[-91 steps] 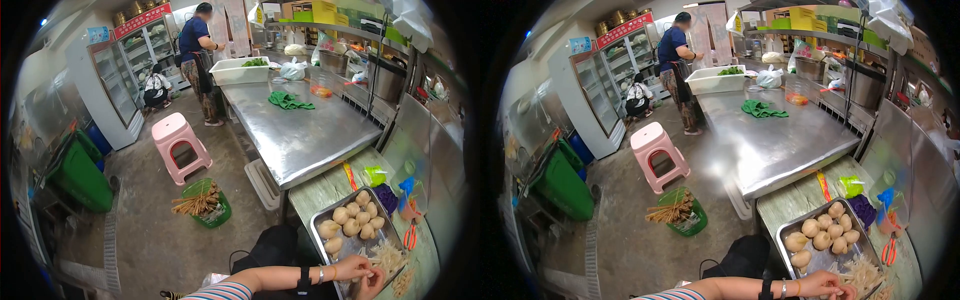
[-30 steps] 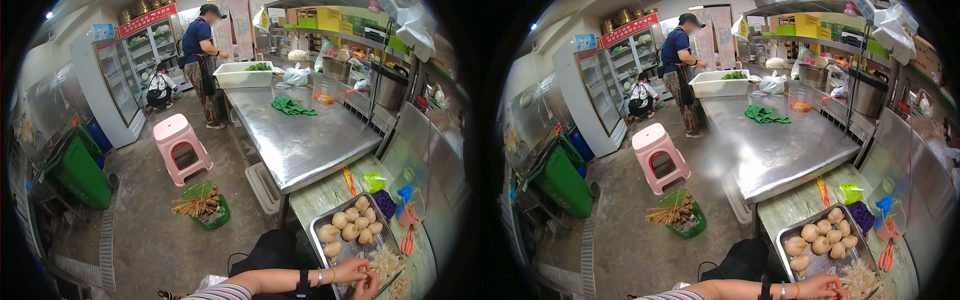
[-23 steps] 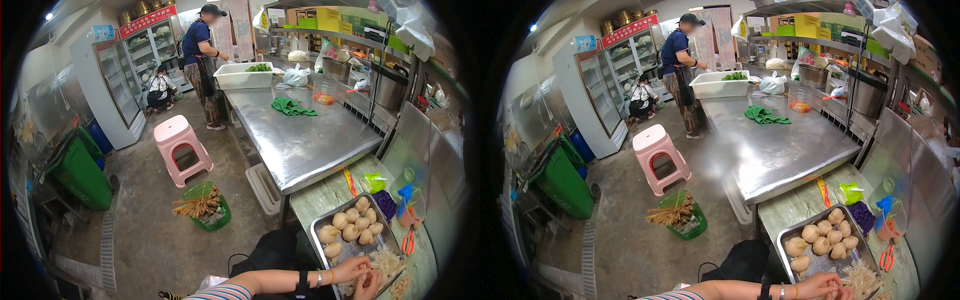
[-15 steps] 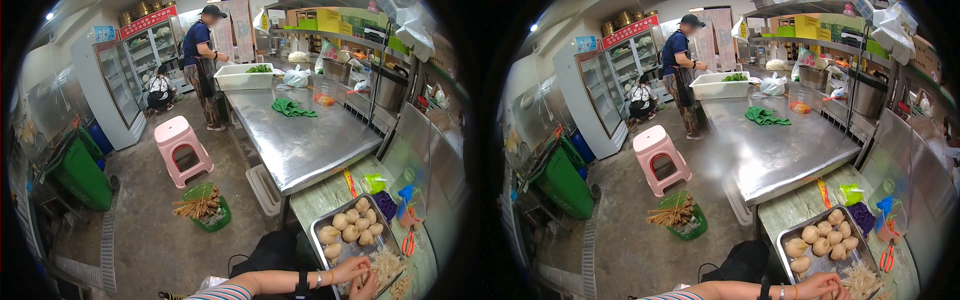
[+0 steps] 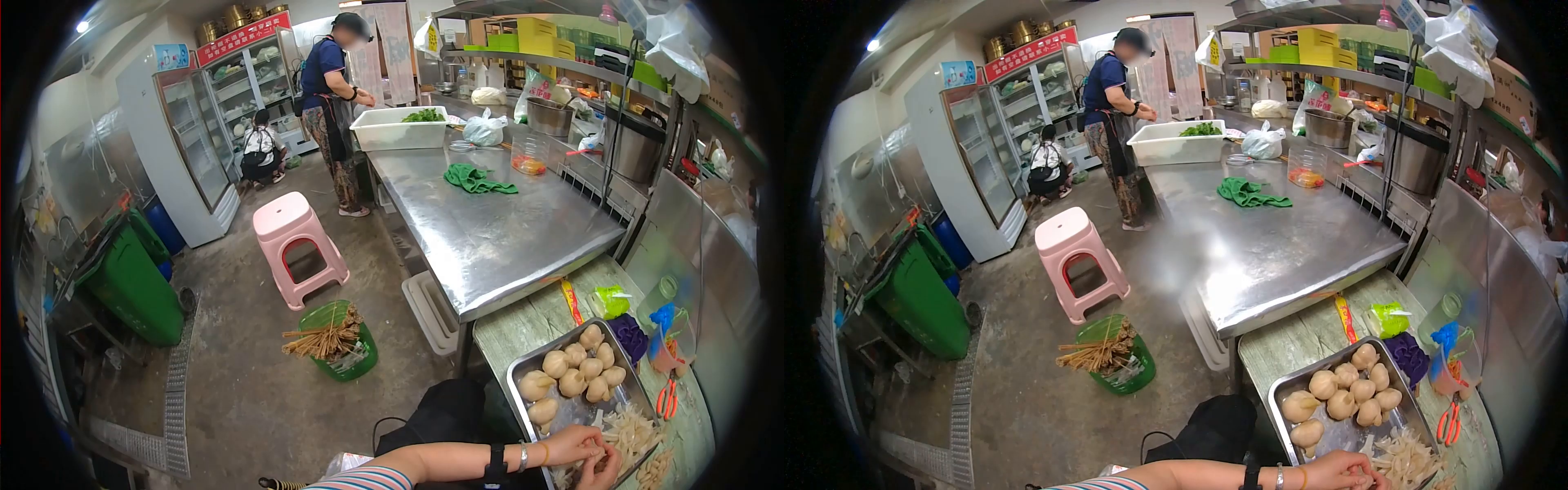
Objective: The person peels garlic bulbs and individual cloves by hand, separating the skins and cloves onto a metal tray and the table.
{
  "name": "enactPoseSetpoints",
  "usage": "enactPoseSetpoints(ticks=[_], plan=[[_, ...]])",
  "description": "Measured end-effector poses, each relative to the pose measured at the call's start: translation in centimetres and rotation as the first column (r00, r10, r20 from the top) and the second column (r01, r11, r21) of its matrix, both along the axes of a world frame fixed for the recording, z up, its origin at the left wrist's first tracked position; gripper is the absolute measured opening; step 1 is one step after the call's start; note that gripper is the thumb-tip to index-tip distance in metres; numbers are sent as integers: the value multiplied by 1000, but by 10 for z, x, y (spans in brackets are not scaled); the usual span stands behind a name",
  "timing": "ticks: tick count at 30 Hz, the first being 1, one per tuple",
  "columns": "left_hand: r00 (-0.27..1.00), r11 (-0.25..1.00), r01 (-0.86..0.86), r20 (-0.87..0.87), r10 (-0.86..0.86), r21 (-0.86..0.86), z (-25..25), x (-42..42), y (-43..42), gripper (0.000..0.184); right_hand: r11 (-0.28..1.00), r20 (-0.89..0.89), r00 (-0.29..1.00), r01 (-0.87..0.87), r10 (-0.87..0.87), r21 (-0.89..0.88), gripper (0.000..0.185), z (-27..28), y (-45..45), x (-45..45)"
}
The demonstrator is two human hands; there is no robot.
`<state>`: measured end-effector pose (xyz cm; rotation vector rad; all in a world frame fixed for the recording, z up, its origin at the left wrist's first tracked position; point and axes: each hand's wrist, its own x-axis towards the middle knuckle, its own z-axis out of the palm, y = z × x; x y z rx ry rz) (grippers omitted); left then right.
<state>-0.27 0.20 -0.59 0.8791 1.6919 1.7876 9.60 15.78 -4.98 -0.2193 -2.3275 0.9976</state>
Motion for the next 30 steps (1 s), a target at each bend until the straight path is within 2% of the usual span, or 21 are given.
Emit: enactPoseSetpoints(ticks=[4,9,12,14,16,18,20,21,23,24,26,27,29,30], plan=[[999,998,-34,-17,35,51,-14,1,9,22,997,72,996,64,-60,-46,31,0,2,0],[990,993,-74,-112,84,92,-45,-1,27,30,942,-20,999,-49,45,-331,26,-36,32,-7],[995,995,-51,-82,57,81,-47,-1,30,32,901,-48,997,-82,68,-425,23,-53,50,-7],[1000,999,-16,11,15,32,-49,-2,33,31,892,-51,996,-83,67,-444,22,-62,58,-8],[997,997,-69,-20,69,45,-45,4,31,29,827,-73,992,-124,101,-548,18,-63,61,-10],[991,991,-121,-53,124,58,-43,4,28,27,821,-66,993,-115,94,-559,18,-63,62,-9],[957,996,-30,-288,5,-84,-43,-2,24,30,826,-68,994,-109,85,-553,17,-62,63,-10],[957,996,-31,-291,5,-85,-44,-1,25,30,826,-69,994,-105,80,-553,17,-62,64,-9],[997,1000,18,-80,-18,3,-46,1,28,38,828,-73,995,-103,75,-552,17,-63,65,-9],[997,1000,19,-80,-19,3,-47,-1,29,38,830,-74,995,-100,72,-549,17,-63,65,-9],[979,988,145,-138,-150,-45,-49,-5,31,44,837,-77,995,-96,65,-539,17,-64,66,-8],[979,988,146,-139,-152,-46,-56,-4,36,44,839,-80,995,-96,63,-535,18,-65,66,-8],[963,996,87,-257,-85,-3,-73,2,45,49,846,-87,994,-98,61,-524,18,-67,65,-7],[963,996,87,-257,-85,-4,-68,2,41,49,853,-91,994,-95,56,-514,19,-68,65,-8]])
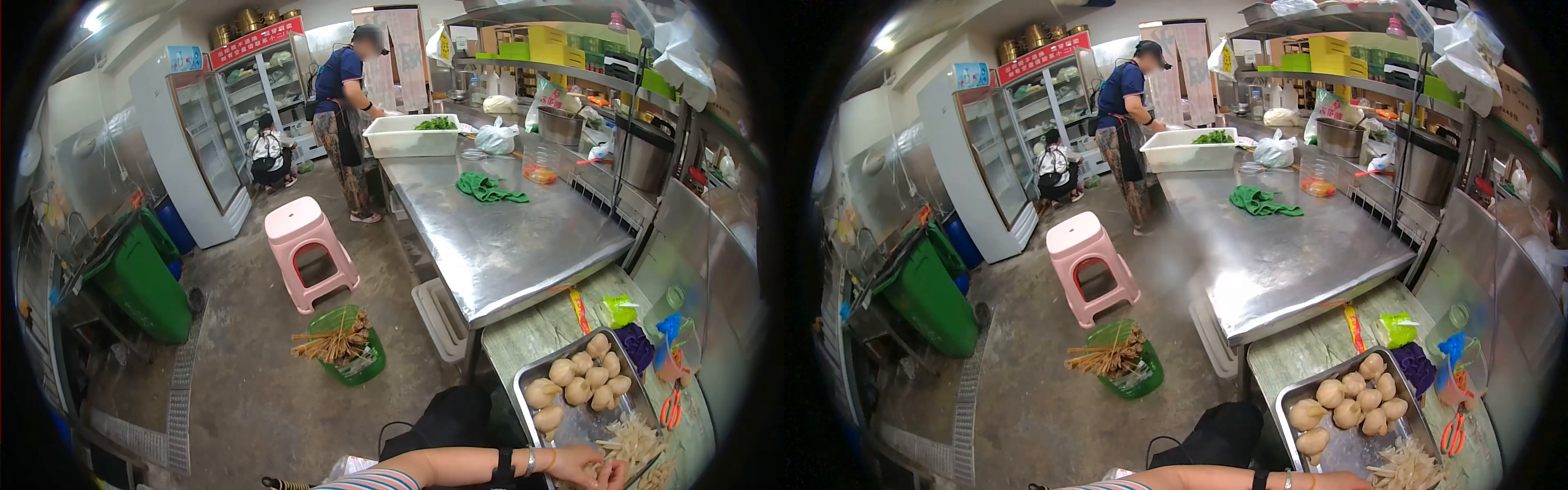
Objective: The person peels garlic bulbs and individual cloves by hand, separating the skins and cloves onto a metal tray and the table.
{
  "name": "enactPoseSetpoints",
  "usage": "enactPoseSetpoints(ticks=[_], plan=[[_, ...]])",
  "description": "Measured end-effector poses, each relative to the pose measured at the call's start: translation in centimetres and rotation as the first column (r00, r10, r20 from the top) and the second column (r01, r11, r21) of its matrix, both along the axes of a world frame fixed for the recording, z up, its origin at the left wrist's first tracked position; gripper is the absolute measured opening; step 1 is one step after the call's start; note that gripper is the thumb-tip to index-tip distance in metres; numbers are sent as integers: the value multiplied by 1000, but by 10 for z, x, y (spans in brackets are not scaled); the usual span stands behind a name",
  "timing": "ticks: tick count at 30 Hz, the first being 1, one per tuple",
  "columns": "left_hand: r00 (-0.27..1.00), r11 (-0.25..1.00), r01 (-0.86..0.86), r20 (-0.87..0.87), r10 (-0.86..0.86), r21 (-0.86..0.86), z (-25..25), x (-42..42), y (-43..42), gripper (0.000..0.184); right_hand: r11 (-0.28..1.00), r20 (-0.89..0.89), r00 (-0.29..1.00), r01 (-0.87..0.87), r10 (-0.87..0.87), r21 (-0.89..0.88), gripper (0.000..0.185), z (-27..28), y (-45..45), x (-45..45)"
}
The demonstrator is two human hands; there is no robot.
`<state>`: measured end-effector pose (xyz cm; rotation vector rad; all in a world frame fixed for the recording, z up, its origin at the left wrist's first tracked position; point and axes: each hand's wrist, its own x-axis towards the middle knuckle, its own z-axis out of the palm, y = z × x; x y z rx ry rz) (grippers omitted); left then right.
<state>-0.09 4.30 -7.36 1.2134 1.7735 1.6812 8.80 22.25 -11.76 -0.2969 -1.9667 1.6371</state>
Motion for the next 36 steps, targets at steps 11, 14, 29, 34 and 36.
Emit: enactPoseSetpoints(ticks=[11,14,29,34,36], plan=[[992,994,41,-112,-53,-103,67,5,-38,38,992,179,976,125,-122,-6,16,70,-51,5],[996,987,-4,-92,-11,-160,80,9,-41,32,973,347,924,206,-157,-107,21,118,-74,15],[967,987,36,246,-73,155,-5,1,-7,38,1000,54,999,-1,0,4,27,29,-48,8],[991,1000,-17,129,19,-14,37,2,-26,34,994,133,990,-40,53,-98,24,62,-69,11],[993,1000,0,122,-4,31,51,2,-32,31,988,139,987,-56,77,-144,24,84,-79,11]])
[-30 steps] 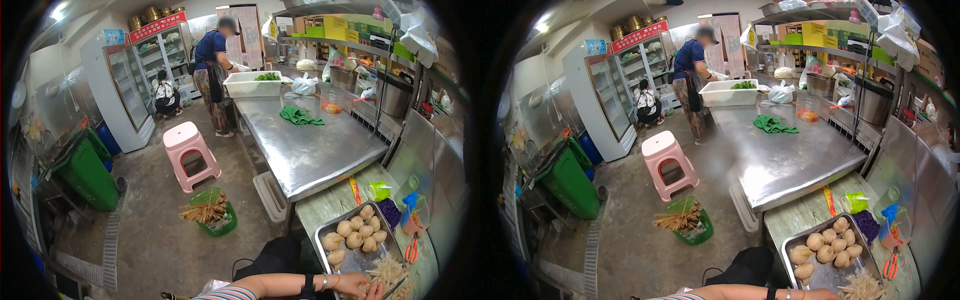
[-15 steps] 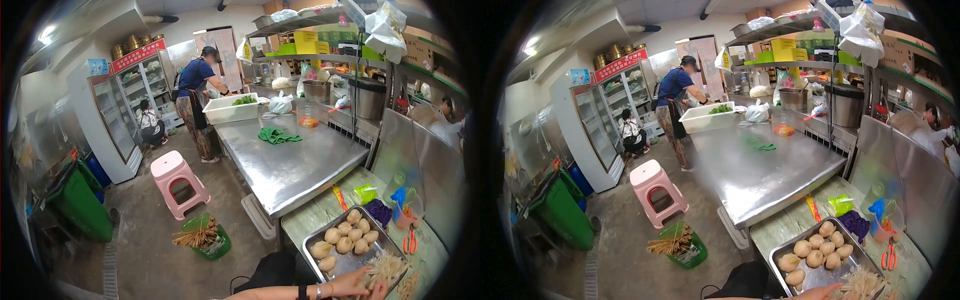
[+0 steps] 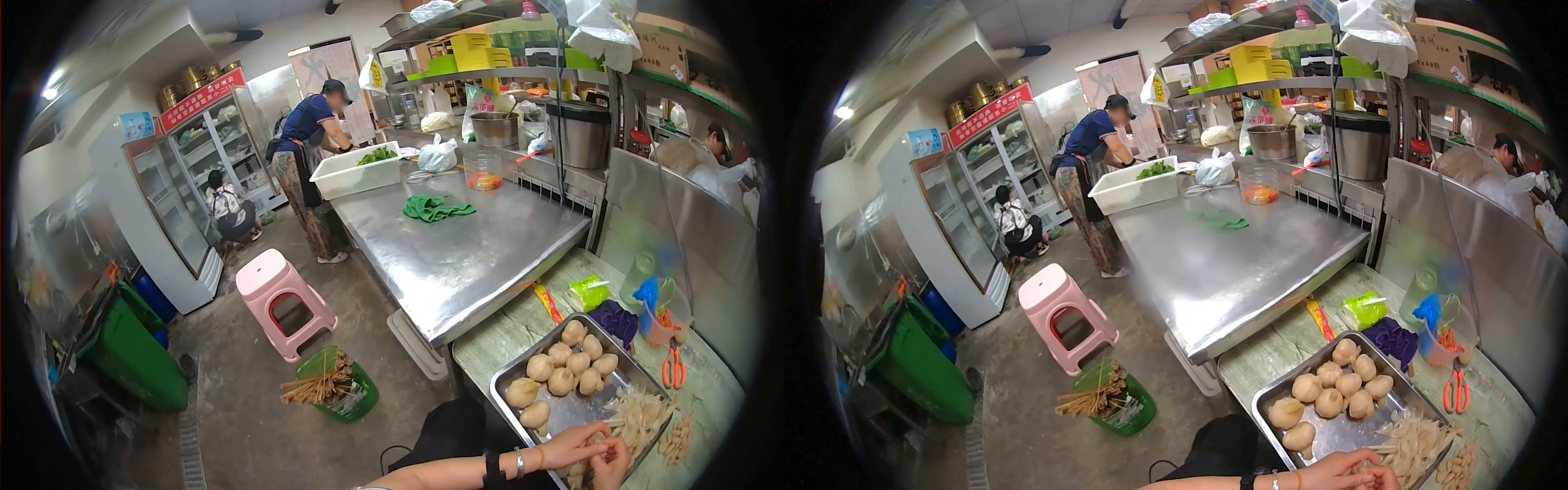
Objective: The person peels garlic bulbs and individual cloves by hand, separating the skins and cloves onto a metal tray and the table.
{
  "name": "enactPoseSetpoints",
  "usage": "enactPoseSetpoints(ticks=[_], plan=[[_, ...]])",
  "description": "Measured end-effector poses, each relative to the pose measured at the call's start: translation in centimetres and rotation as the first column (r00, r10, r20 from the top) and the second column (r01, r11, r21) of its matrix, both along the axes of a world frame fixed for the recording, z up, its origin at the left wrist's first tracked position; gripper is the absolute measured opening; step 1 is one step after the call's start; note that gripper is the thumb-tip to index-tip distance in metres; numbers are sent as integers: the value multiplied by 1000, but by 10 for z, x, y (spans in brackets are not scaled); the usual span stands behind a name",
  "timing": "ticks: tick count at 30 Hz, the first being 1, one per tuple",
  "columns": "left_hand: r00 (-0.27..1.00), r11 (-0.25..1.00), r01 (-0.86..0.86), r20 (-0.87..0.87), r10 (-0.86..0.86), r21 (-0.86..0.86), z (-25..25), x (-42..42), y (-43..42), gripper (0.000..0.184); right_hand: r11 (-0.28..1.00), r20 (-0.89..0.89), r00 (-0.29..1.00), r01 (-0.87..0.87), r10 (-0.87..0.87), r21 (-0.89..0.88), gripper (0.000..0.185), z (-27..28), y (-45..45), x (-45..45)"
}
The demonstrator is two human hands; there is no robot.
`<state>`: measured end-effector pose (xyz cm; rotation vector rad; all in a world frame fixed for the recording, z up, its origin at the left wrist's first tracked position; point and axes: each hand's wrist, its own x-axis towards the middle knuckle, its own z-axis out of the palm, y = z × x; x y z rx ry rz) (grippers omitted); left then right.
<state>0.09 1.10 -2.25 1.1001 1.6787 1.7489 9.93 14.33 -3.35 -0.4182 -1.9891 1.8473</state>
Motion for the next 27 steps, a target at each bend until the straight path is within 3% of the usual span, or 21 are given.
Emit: enactPoseSetpoints(ticks=[4,6,8,11,13,16,18,26,27], plan=[[999,998,43,-13,-43,34,1,1,1,28,986,-64,990,-129,122,-104,25,-14,13,-1],[999,982,-26,-21,31,187,4,5,1,28,984,-49,991,-132,127,-120,25,-14,15,1],[996,989,-44,-67,54,140,10,3,-4,28,981,-27,991,-136,134,-136,25,-8,13,1],[978,990,-117,-165,129,85,4,5,-5,28,996,-31,997,-70,68,-59,21,-9,9,4],[957,981,-174,-220,188,82,8,5,-8,27,991,60,998,-29,21,131,18,-7,9,6],[961,980,-198,-197,192,-8,19,5,-13,25,979,46,998,-43,34,199,14,-8,11,8],[988,969,-155,-34,151,-194,26,3,-14,26,984,23,999,-31,27,177,13,-4,6,5],[979,977,-204,17,205,-59,11,0,-8,23,990,58,998,1,-9,144,12,9,-4,4],[979,978,-205,13,206,-21,12,0,-8,22,981,-2,1000,13,-13,195,12,15,-10,3]])
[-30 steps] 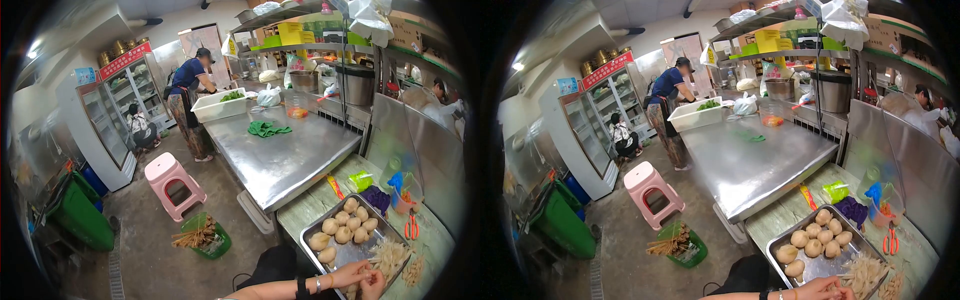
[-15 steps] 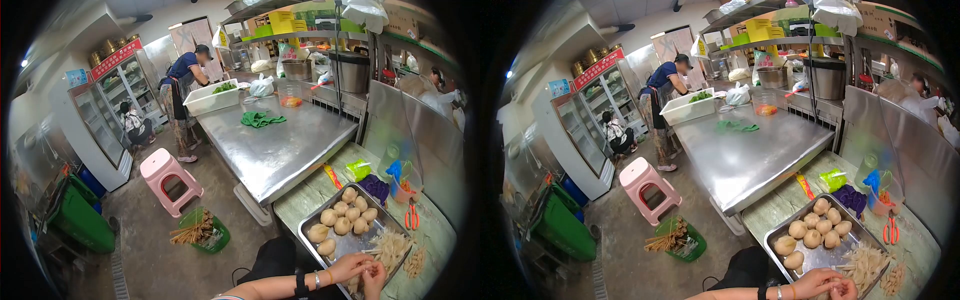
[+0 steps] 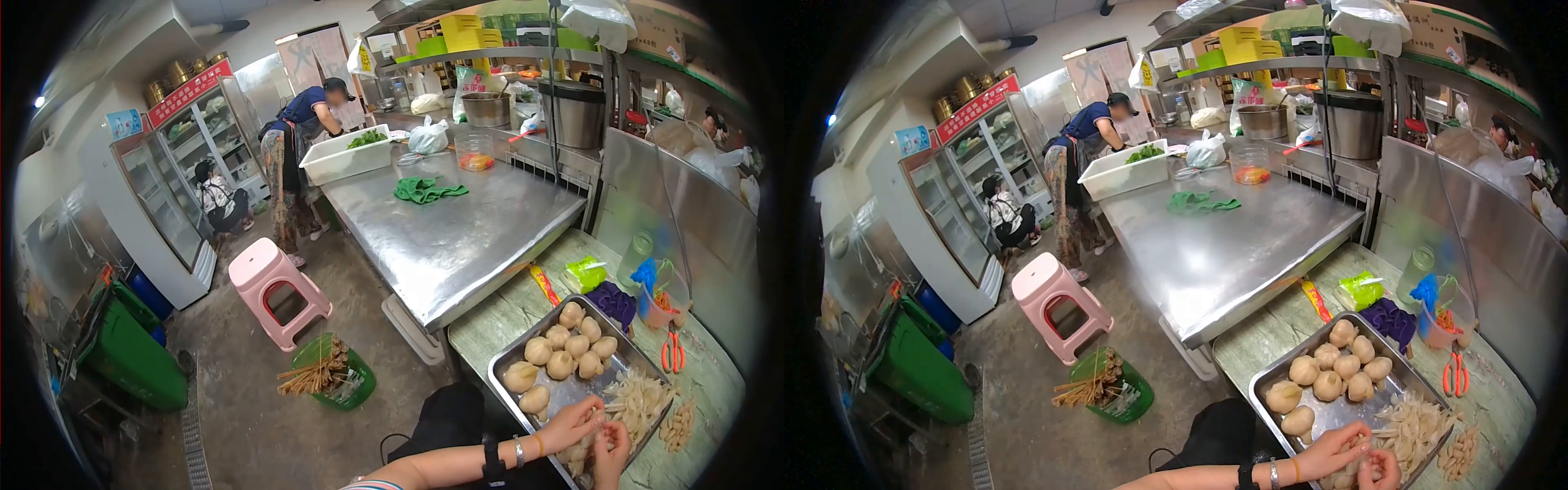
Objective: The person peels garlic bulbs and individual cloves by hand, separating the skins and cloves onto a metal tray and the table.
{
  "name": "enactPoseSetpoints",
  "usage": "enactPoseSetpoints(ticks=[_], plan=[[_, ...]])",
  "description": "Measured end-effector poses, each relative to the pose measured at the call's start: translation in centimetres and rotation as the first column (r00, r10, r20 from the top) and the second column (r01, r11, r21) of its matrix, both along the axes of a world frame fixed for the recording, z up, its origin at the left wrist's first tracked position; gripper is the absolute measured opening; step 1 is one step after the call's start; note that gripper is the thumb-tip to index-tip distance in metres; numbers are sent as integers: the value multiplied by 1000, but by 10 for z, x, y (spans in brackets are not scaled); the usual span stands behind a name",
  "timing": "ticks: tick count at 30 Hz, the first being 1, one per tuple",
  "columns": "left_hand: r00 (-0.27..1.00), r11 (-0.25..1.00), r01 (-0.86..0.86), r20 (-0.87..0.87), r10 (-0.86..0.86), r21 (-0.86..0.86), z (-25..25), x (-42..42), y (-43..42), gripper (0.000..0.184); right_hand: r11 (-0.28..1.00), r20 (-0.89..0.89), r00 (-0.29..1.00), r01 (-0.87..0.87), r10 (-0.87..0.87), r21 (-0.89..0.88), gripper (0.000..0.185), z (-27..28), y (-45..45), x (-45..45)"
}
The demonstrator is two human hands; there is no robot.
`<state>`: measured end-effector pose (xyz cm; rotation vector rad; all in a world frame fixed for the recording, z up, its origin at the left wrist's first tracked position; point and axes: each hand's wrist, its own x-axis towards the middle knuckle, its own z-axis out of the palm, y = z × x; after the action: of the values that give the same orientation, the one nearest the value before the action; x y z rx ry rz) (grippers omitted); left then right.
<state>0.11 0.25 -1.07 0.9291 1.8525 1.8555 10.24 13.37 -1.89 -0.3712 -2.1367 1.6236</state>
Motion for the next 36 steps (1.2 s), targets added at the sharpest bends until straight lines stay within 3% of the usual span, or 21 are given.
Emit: enactPoseSetpoints(ticks=[3,7,10,16,23,25,28,32,34,36], plan=[[998,998,64,-8,-64,9,3,1,-2,21,996,-52,999,4,1,91,12,-1,1,0],[1000,999,22,-16,-21,48,-3,-1,2,21,981,-44,999,31,-23,194,10,-5,7,2],[999,999,14,-51,-16,-47,-5,-4,2,23,954,-145,984,141,-105,264,12,14,-9,-2],[1000,997,19,1,-19,-72,-10,-4,4,22,941,-154,988,80,-30,329,12,9,-2,-1],[993,992,114,2,-114,-48,-18,-5,7,19,991,-112,991,85,-73,105,6,-6,5,-1],[992,991,123,-31,-125,-54,-17,-6,7,21,918,-131,990,106,-60,382,7,-1,4,1],[977,976,175,-103,-189,-131,-17,-8,7,24,860,-157,986,131,-60,492,11,1,4,1],[955,973,208,-196,-224,-99,-21,-8,10,26,892,-134,988,125,-73,434,10,-10,9,3],[947,966,240,-197,-255,-97,-19,-7,10,26,963,-18,994,108,-107,249,10,-15,12,5],[961,963,257,-128,-246,80,-17,-4,11,25,977,-20,997,76,-73,199,10,-21,20,5]])
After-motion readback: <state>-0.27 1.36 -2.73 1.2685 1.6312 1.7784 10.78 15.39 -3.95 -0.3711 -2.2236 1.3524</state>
